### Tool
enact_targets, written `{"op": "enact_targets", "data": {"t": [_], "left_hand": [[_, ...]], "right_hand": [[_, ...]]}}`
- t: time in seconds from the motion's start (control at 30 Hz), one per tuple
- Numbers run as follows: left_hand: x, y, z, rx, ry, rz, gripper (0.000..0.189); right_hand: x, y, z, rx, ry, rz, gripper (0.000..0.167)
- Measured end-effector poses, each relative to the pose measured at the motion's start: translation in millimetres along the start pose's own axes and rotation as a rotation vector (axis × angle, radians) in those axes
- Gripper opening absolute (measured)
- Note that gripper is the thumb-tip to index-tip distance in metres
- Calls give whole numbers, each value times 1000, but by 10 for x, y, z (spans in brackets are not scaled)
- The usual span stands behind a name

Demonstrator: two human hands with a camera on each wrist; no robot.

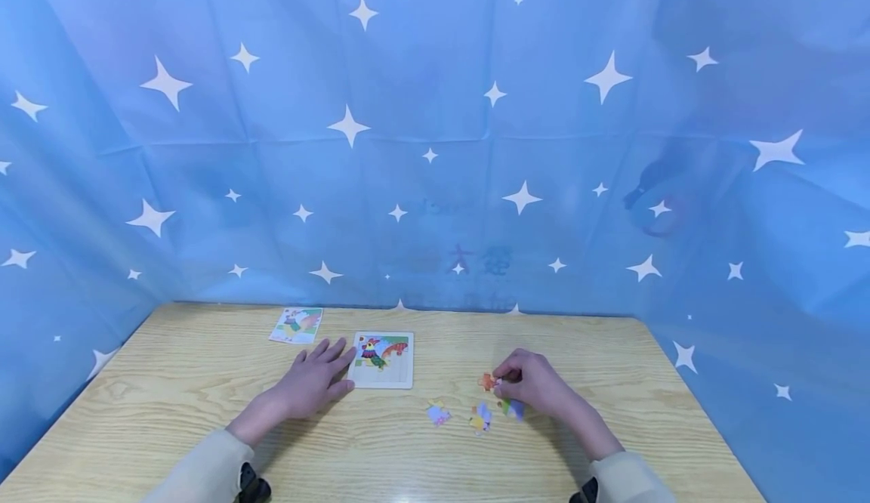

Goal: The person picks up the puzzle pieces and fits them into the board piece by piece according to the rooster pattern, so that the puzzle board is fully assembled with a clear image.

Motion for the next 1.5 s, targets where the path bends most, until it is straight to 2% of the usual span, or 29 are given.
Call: {"op": "enact_targets", "data": {"t": [0.2, 0.37, 0.67, 0.93, 1.2, 1.5], "left_hand": [[60, -20, 50, 19, 4, -12, 59], [77, -15, 64, 27, 0, -12, 60], [13, 13, 11, -7, -2, 4, 59], [18, 4, 21, -3, -2, 3, 59], [2, 4, 6, -1, -1, 0, 60], [-10, 13, -7, -3, -9, 3, 60]], "right_hand": [[17, -12, 6, 69, -43, 27, 17], [46, -52, 45, 90, -72, 36, 15], [153, -213, 216, 53, -66, -5, 5], [377, -444, 487, -18, -103, -20, 8], [578, -658, 702, 19, -196, -3, 8], [765, -850, 880, 1, -180, -5, 7]]}}
Point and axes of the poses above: each hand's wrist, its own y-axis away from the middle knuckle, its own x-axis out of the palm, z = x × y, the point moved 4 cm from there along -y, towards the middle knuckle, and after that the axes turned 8 degrees about x, right-handed, at the moved point
